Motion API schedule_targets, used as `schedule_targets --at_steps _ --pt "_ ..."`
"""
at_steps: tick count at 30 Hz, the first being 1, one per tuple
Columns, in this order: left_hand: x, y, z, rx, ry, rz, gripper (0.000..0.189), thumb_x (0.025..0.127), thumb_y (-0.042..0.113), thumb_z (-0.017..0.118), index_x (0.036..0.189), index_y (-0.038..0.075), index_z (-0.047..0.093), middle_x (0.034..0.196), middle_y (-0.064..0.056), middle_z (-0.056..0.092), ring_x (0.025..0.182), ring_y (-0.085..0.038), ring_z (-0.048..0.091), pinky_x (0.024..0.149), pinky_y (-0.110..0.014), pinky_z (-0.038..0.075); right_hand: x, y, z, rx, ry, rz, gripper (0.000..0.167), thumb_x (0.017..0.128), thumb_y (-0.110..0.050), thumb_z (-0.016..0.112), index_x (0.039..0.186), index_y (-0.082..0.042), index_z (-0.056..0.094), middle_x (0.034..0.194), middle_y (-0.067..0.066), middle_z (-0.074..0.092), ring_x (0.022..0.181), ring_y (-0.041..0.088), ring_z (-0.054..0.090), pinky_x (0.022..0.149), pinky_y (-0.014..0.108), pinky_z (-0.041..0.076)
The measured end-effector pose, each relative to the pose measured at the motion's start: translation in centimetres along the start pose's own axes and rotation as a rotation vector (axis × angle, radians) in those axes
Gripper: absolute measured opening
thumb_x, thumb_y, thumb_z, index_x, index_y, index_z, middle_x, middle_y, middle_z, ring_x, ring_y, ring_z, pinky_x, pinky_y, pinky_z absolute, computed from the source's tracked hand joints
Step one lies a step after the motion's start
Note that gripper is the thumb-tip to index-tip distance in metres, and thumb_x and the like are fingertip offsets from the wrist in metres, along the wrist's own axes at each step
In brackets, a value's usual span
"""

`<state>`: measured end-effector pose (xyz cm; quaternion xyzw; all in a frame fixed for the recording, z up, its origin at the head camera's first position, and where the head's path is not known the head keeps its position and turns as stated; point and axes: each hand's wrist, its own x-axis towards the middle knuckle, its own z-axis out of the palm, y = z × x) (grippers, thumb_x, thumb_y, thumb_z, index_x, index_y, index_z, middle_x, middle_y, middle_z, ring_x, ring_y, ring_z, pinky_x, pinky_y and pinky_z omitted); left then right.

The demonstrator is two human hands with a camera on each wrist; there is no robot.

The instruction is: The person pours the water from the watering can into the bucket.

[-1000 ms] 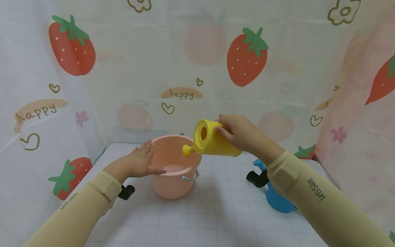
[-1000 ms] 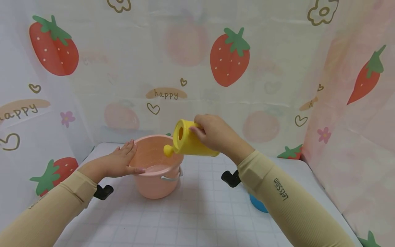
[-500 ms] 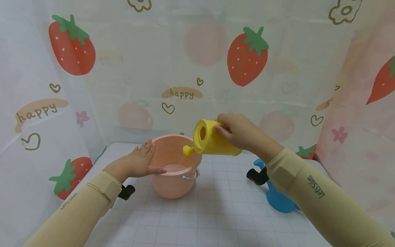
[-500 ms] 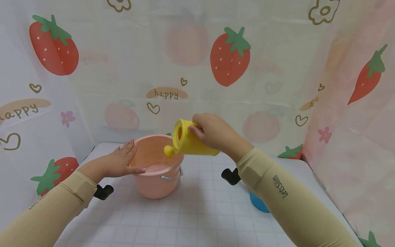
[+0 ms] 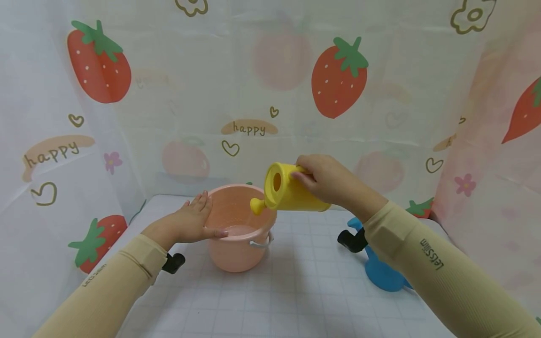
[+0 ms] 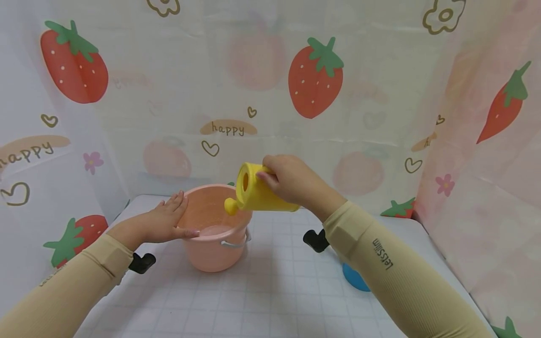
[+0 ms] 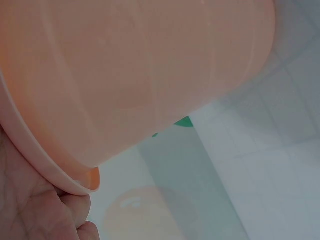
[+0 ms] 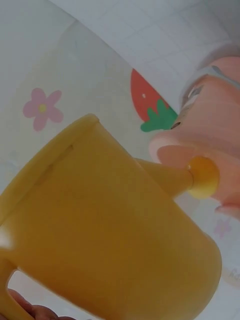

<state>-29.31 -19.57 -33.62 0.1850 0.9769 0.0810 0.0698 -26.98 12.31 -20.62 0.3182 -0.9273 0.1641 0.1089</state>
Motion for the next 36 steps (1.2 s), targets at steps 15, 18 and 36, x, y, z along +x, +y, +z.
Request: schedule_targets --at_steps 15,18,36 --pt "-0.7 0.8 -0.8 0.000 -0.011 0.022 0.114 0.076 0.074 0.045 0.142 -0.010 0.006 0.149 -0.028 -0.002 0.137 -0.040 -0.001 0.109 -0.055 0.006 0.4 -0.1 -0.5 -0.016 0.008 -0.019 0.016 0.091 -0.026 0.057 0.086 -0.010 0.056 0.074 0.003 0.054 0.070 0.018 0.050 0.063 0.028 0.045" --pt "-0.8 0.9 -0.9 0.004 -0.012 0.022 0.113 0.077 0.074 0.044 0.142 -0.010 0.007 0.149 -0.028 -0.002 0.137 -0.040 0.000 0.109 -0.055 0.006 0.5 -0.1 -0.6 -0.021 0.013 -0.028 0.016 0.091 -0.025 0.057 0.085 -0.010 0.056 0.074 0.003 0.053 0.070 0.018 0.049 0.063 0.028 0.045" --pt "-0.9 0.8 -0.9 0.007 -0.023 0.023 0.114 0.076 0.075 0.043 0.142 -0.010 0.006 0.148 -0.028 -0.004 0.137 -0.041 0.000 0.108 -0.055 0.005 0.7 -0.7 -1.6 -0.054 0.013 -0.046 0.016 0.091 -0.025 0.057 0.085 -0.010 0.055 0.075 0.003 0.053 0.071 0.019 0.049 0.063 0.028 0.044"
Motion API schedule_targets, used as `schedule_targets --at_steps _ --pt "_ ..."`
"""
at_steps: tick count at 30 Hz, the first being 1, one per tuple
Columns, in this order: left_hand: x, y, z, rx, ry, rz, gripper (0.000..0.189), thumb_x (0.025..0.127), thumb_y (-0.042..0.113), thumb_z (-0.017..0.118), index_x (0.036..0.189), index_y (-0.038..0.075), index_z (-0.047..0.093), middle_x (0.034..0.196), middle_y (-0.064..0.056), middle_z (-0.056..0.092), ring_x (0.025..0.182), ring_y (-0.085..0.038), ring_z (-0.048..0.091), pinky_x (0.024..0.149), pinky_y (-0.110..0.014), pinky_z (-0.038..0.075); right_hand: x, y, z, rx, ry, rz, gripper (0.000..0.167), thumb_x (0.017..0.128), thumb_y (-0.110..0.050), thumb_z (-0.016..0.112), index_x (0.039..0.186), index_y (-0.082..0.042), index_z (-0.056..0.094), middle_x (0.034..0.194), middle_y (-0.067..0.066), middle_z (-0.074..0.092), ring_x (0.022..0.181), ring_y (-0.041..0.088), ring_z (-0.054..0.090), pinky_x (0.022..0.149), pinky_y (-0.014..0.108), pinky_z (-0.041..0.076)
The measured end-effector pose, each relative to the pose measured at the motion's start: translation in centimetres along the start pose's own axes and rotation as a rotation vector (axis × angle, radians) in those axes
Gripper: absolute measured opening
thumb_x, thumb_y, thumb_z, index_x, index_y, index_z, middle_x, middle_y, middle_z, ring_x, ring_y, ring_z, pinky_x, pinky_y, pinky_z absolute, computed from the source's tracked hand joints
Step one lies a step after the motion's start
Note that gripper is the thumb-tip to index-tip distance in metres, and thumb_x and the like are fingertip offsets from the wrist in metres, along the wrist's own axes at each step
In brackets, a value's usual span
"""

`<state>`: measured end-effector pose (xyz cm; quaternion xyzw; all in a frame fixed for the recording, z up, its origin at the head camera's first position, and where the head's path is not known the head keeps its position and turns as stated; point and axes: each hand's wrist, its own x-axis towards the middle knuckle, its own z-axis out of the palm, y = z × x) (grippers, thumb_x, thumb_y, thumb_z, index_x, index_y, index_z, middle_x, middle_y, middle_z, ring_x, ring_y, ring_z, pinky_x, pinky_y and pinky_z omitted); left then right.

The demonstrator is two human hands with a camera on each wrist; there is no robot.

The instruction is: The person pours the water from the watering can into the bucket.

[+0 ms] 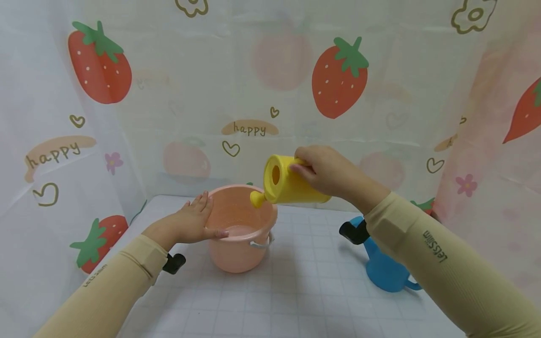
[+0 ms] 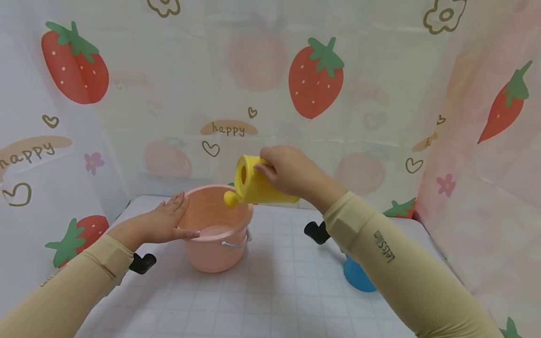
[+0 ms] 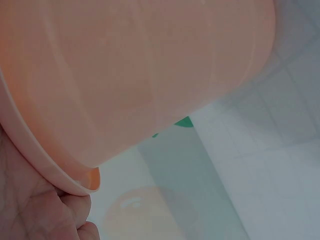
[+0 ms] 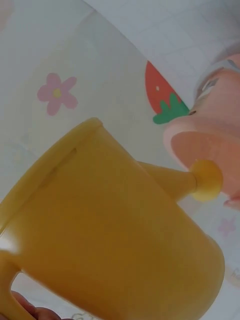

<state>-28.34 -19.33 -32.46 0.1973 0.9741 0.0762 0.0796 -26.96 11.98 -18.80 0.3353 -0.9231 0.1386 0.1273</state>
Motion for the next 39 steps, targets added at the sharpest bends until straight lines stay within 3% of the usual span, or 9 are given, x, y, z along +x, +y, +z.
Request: schedule_targets --at_steps 23,39 --pt "0.30 -0.16 0.26 0.008 0.006 -0.005 0.113 0.076 0.075 0.043 0.143 -0.009 0.006 0.149 -0.027 -0.003 0.138 -0.038 -0.001 0.109 -0.054 0.005 0.32 -0.55 -0.08 0.003 -0.044 0.017 0.015 0.091 -0.025 0.057 0.086 -0.012 0.054 0.077 0.002 0.055 0.074 0.019 0.050 0.066 0.027 0.046" --pt "0.10 -0.01 0.02 -0.004 -0.009 -0.002 0.115 0.075 0.077 0.042 0.142 -0.010 0.005 0.148 -0.028 -0.004 0.137 -0.040 -0.002 0.108 -0.056 0.003 0.44 -0.37 0.22 -0.004 -0.049 -0.025 0.016 0.090 -0.025 0.058 0.084 -0.012 0.053 0.075 0.001 0.054 0.074 0.018 0.050 0.065 0.027 0.046"
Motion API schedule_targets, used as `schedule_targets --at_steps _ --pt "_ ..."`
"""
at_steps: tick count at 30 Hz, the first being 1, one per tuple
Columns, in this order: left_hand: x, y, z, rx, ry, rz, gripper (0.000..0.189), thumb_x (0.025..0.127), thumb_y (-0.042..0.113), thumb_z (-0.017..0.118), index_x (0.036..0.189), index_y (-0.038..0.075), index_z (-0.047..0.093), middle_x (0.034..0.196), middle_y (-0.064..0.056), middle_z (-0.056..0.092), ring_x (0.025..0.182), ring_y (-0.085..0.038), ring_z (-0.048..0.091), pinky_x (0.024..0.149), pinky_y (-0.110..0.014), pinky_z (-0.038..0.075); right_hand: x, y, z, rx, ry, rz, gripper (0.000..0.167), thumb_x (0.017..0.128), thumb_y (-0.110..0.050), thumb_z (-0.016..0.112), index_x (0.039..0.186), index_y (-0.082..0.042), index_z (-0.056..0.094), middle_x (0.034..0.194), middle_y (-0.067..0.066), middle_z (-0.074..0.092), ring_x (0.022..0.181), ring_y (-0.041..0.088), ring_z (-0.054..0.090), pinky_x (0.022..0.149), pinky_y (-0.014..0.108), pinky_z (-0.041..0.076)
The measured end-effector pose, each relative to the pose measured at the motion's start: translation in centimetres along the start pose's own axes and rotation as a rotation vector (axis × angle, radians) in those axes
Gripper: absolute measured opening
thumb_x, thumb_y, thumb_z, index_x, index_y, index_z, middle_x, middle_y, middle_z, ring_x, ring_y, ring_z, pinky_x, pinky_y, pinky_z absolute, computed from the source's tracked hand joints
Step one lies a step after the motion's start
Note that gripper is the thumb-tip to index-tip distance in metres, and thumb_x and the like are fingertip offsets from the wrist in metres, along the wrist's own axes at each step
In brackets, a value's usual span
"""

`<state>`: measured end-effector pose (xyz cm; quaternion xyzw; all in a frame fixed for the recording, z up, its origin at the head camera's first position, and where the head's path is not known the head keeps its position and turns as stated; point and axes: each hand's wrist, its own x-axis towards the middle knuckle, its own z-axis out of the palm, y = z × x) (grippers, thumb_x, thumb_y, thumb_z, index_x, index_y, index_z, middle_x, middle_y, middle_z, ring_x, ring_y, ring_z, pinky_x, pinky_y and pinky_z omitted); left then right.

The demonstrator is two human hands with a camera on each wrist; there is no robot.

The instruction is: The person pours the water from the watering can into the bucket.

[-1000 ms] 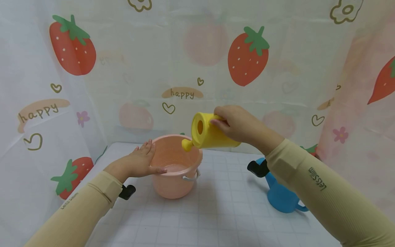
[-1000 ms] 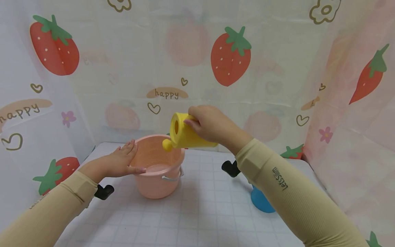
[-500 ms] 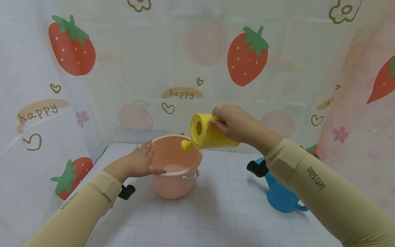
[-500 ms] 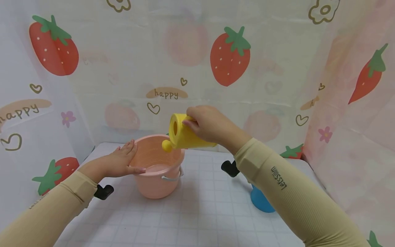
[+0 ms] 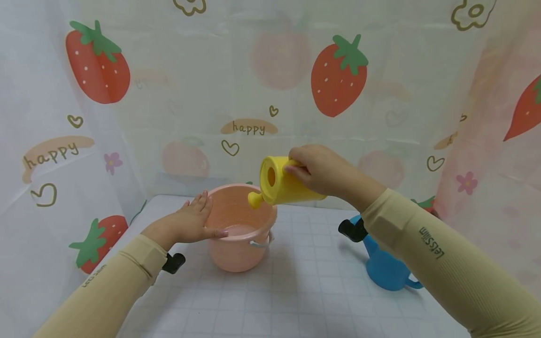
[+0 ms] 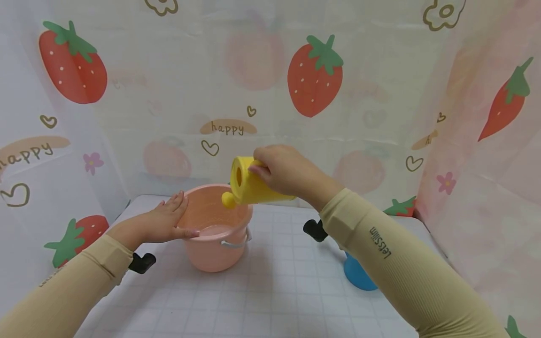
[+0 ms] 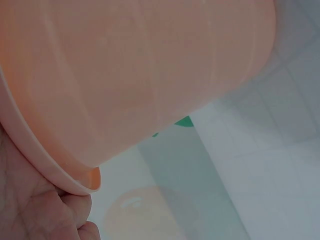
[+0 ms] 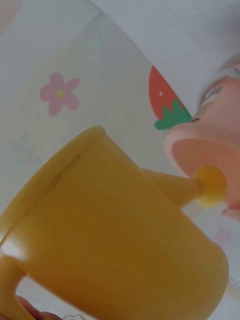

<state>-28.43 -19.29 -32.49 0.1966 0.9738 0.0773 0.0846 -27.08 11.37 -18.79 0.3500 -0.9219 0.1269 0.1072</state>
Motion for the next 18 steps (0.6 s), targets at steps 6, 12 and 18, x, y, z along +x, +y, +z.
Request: schedule_targets --at_steps 6,12,18 --pt "-0.01 -0.03 -0.04 0.003 0.006 0.003 0.114 0.076 0.075 0.043 0.142 -0.010 0.006 0.149 -0.028 -0.003 0.137 -0.041 -0.001 0.108 -0.056 0.005 0.11 -0.06 0.20 -0.023 0.006 -0.042 0.017 0.090 -0.024 0.059 0.080 -0.012 0.051 0.072 0.001 0.053 0.071 0.017 0.050 0.064 0.026 0.045" --pt "0.01 -0.06 -0.04 0.011 0.007 0.003 0.116 0.075 0.077 0.042 0.142 -0.010 0.006 0.149 -0.028 -0.003 0.137 -0.040 -0.001 0.108 -0.056 0.005 0.35 -0.06 0.19 -0.039 0.020 -0.083 0.019 0.090 -0.023 0.059 0.078 -0.011 0.050 0.070 0.001 0.052 0.070 0.018 0.049 0.064 0.027 0.044" --pt "-0.08 -0.04 -0.07 0.010 0.007 0.003 0.117 0.074 0.079 0.041 0.142 -0.010 0.006 0.149 -0.028 -0.003 0.137 -0.041 -0.001 0.108 -0.056 0.005 0.44 -0.05 0.06 -0.050 0.022 -0.097 0.018 0.090 -0.024 0.059 0.079 -0.012 0.050 0.072 0.000 0.053 0.071 0.017 0.049 0.065 0.026 0.045"
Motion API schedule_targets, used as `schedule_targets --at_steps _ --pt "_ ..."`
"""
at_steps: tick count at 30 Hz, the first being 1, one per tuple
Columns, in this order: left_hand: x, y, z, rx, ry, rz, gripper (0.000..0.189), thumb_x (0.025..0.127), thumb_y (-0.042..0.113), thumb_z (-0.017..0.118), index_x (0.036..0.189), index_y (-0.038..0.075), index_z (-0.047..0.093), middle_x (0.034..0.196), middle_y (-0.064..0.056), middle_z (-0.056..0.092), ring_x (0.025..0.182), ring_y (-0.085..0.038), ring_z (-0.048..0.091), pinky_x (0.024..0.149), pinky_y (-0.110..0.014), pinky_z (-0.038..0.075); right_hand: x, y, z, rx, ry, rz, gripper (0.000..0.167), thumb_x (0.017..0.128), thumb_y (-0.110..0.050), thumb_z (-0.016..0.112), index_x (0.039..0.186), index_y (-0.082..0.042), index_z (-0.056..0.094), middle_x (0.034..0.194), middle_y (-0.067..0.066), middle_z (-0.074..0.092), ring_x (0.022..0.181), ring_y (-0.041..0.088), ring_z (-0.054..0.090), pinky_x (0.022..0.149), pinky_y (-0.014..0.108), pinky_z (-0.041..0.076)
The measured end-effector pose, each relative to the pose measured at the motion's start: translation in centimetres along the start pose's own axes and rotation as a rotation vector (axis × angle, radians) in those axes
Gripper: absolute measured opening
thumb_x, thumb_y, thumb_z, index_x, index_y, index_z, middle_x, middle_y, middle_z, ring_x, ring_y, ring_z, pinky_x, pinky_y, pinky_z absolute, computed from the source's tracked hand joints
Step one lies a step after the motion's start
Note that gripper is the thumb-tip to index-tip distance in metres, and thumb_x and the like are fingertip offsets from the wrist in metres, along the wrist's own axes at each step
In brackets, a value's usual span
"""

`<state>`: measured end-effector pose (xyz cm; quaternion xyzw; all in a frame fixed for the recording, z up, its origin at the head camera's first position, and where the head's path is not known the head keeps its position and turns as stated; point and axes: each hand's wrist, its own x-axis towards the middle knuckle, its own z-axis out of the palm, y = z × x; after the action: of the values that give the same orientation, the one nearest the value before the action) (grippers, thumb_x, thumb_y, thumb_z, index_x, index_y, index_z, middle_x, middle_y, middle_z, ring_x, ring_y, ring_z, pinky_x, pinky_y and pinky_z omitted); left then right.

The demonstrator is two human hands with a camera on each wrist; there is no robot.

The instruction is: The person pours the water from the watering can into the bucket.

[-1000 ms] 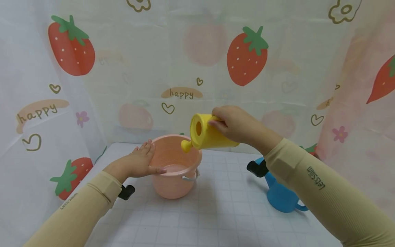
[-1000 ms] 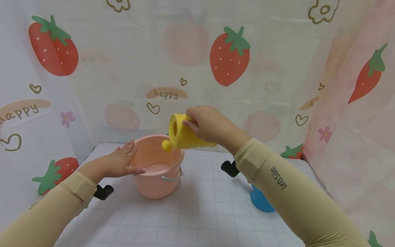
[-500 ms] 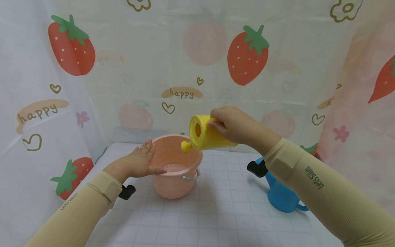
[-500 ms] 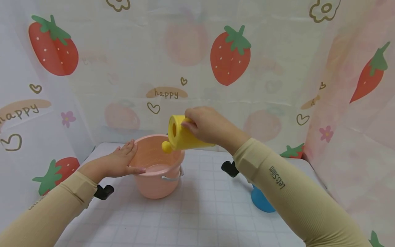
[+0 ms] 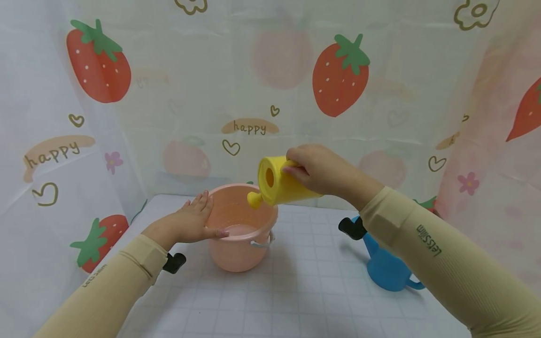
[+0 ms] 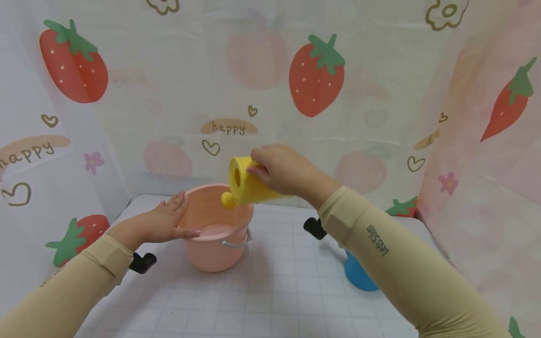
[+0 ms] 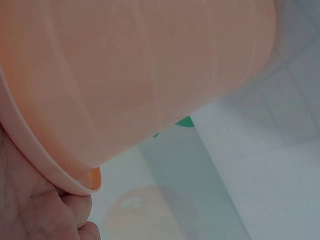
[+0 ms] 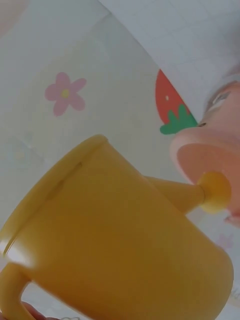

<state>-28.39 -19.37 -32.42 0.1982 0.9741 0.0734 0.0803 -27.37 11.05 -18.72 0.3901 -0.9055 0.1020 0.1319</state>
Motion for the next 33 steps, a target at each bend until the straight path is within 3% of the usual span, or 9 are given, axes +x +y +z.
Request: schedule_targets --at_steps 14,25,33 --pt "0.03 -0.03 0.12 -0.008 -0.005 -0.010 0.118 0.072 0.080 0.041 0.143 -0.008 0.006 0.149 -0.026 -0.003 0.137 -0.039 -0.001 0.109 -0.054 0.005 0.13 -0.09 0.35 0.012 0.012 -0.087 0.013 0.087 -0.022 0.063 0.081 -0.012 0.056 0.077 -0.001 0.058 0.075 0.016 0.051 0.068 0.026 0.049" --pt "-0.03 0.07 0.01 -0.012 -0.002 -0.005 0.114 0.075 0.075 0.044 0.143 -0.009 0.006 0.149 -0.027 -0.003 0.137 -0.041 -0.001 0.108 -0.055 0.004 0.23 0.18 0.61 -0.044 0.035 -0.154 0.012 0.087 -0.022 0.064 0.081 -0.013 0.058 0.080 0.000 0.061 0.079 0.017 0.052 0.077 0.035 0.041" --pt "0.07 0.03 0.16 -0.018 -0.005 -0.015 0.116 0.074 0.078 0.043 0.143 -0.008 0.005 0.149 -0.026 -0.004 0.137 -0.039 -0.002 0.109 -0.055 0.003 0.75 -0.36 0.17 -0.095 0.034 -0.213 0.014 0.087 -0.021 0.061 0.076 -0.014 0.055 0.076 -0.002 0.059 0.076 0.016 0.052 0.075 0.037 0.039"
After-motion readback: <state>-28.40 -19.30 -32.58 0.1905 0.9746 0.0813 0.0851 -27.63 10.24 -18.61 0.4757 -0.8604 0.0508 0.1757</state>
